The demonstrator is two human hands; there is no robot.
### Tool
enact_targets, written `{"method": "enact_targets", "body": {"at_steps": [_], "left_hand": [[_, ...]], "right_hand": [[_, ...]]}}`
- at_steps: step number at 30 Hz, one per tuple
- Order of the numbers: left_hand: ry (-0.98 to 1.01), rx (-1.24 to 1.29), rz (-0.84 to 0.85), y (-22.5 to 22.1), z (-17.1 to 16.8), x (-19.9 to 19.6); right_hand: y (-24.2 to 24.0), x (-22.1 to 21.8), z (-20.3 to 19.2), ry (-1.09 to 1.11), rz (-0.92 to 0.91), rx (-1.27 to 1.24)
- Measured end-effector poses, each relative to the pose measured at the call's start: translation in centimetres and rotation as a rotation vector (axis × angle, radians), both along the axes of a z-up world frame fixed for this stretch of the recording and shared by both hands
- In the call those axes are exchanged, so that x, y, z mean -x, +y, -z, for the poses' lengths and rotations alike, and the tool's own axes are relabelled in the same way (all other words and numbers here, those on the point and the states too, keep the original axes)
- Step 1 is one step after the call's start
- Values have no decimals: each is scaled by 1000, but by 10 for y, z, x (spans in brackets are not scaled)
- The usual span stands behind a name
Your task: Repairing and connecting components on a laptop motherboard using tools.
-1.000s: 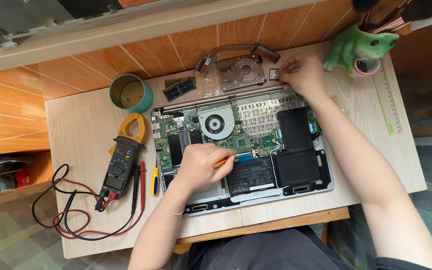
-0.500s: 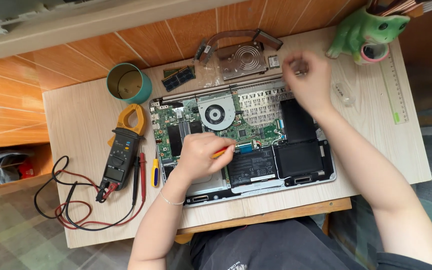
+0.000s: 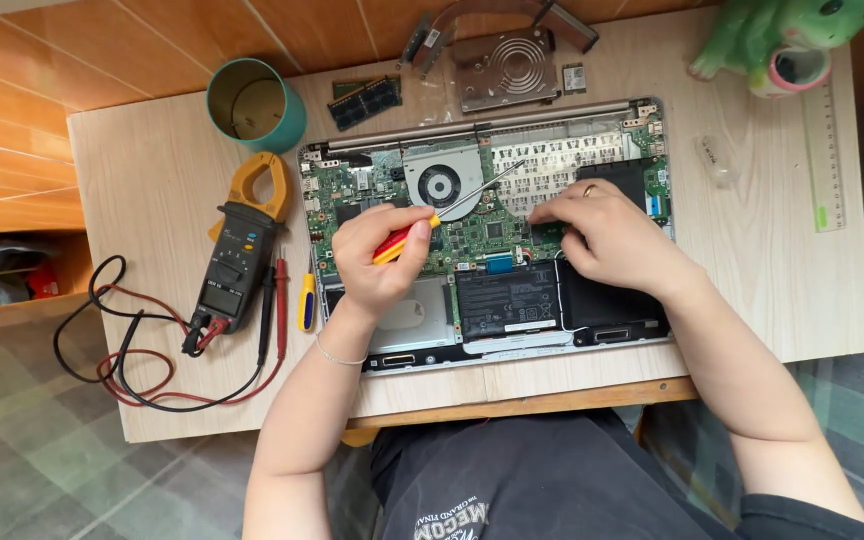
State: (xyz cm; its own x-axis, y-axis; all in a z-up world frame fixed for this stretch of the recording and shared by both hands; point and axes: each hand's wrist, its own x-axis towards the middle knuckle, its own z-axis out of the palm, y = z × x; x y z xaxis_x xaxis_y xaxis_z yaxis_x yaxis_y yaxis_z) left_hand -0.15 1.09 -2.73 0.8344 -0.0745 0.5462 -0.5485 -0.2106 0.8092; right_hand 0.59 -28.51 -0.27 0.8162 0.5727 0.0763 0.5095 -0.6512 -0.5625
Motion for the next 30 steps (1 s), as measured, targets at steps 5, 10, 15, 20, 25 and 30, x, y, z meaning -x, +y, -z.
{"method": "enact_targets", "body": {"at_steps": [5, 10, 15, 20, 25, 30], "left_hand": [[-3, -10, 12, -2, 0, -1], [-1, -21, 24, -3, -1, -2], [-26, -56, 30, -2, -2, -3], [-34, -67, 43, -3, -2, -3], [-67, -80, 33, -2, -3, -4], [-44, -50, -16, 2, 3, 1]], "right_hand": [[3, -7, 10, 137, 70, -32], [5, -8, 15, 147, 49, -42], [1, -5, 17, 185, 96, -192], [4, -5, 21, 197, 89, -137], [8, -2, 24, 114, 73, -74], [5, 2, 17, 113, 52, -109]]}}
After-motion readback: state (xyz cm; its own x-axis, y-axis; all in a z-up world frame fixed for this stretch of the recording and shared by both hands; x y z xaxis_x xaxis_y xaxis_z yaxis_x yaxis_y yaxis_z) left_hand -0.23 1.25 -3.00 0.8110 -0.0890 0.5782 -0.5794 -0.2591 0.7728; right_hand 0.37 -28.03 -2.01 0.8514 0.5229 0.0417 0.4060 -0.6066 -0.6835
